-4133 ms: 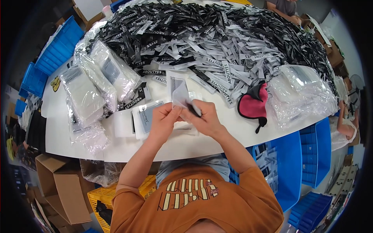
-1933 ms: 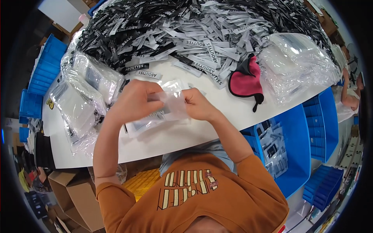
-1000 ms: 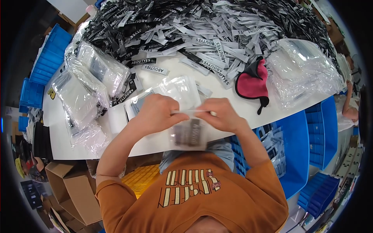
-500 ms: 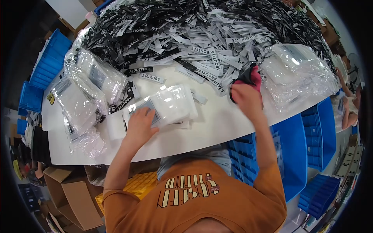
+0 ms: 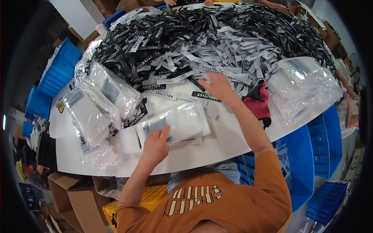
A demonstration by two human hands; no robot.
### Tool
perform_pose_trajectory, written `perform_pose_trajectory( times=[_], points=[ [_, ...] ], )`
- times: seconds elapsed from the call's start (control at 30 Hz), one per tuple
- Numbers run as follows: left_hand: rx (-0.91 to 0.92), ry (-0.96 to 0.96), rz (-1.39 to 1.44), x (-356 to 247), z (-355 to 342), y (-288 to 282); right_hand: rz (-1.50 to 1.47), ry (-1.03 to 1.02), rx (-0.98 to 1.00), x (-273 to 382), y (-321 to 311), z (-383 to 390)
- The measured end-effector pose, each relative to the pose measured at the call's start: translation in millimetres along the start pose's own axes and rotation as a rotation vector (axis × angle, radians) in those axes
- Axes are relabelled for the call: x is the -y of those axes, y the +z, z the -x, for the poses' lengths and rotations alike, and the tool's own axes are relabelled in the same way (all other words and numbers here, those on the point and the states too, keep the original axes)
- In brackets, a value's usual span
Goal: Packaging black lanyard straps into individual small clear plastic bags.
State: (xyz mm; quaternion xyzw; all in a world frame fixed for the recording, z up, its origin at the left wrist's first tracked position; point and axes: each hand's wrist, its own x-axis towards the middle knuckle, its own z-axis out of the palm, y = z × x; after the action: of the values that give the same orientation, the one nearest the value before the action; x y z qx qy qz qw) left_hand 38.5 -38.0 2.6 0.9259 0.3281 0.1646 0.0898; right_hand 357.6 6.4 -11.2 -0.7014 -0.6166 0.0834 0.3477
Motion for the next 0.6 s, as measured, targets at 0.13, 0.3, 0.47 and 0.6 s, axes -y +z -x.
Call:
perform_pose_trajectory(
  times=[0.13, 0.3, 0.47, 0.6],
  points=[
    [0.061, -0.04, -0.108, -5, -9, 7, 0.37, -0.233, 0.093, -8, 50, -37],
    [0.004, -0.033, -0.098, -3, -4, 7, 0.411, 0.012, 0.318, 21, 12, -45],
    [-0.031, -0.048, -0.095, -3, -3, 9, -0.318, 0.152, 0.237, 7, -6, 8],
    [-0.024, -0.066, -0.086, -2, -7, 3, -0.81, 0.171, -0.22, 24, -9, 75]
  ],
)
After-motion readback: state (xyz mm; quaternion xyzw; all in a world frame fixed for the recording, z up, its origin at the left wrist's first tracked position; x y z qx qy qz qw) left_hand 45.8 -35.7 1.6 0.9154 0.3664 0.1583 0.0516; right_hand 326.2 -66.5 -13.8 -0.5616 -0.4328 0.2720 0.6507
